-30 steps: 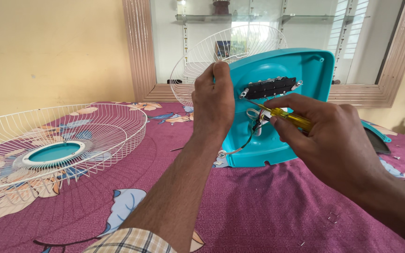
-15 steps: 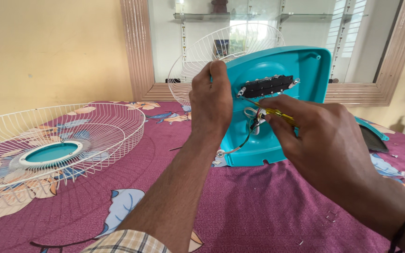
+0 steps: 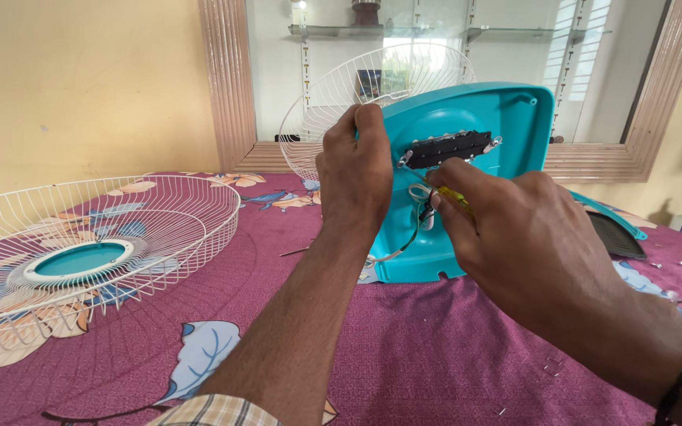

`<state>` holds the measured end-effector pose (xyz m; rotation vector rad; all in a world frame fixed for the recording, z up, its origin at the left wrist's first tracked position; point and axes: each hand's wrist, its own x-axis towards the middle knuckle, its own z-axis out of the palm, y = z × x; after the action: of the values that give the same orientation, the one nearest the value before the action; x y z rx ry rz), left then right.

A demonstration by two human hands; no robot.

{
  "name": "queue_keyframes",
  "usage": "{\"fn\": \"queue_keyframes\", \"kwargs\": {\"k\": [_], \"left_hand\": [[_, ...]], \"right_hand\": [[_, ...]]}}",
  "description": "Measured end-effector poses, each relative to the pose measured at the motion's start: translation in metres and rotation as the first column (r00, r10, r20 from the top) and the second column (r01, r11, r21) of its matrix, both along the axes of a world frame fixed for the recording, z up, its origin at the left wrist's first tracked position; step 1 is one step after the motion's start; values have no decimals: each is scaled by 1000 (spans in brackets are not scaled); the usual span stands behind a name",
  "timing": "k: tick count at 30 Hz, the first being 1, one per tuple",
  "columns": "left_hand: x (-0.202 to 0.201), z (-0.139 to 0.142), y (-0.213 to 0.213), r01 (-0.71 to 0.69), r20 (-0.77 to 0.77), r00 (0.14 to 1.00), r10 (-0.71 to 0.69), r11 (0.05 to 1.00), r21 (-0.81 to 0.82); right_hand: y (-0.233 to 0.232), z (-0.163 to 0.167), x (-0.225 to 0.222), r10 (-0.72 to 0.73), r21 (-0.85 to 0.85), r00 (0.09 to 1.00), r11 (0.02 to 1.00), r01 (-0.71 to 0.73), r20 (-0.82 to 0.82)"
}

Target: The person uses a screwdriver to tighten screws on the internal switch assembly of a teal fan housing. The fan cage and other components are visible on the table, but the person works only on the housing's wiring and switch.

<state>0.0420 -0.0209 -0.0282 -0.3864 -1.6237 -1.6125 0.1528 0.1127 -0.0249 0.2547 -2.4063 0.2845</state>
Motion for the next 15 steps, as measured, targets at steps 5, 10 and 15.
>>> {"fn": "queue_keyframes", "kwargs": {"k": [5, 10, 15], "left_hand": [[0, 1, -1, -19, -1, 1000, 19, 1000, 2], [1, 2, 0, -27, 35, 999, 27, 1000, 1], [2, 4, 2, -44, 54, 998, 44, 999, 4]], "right_hand": [[-5, 2, 2, 32, -113, 998, 993, -26, 56], [-6, 3, 1, 158, -147, 986, 976, -163, -51], [-7, 4, -2, -23, -276, 984, 959, 71, 174]]}}
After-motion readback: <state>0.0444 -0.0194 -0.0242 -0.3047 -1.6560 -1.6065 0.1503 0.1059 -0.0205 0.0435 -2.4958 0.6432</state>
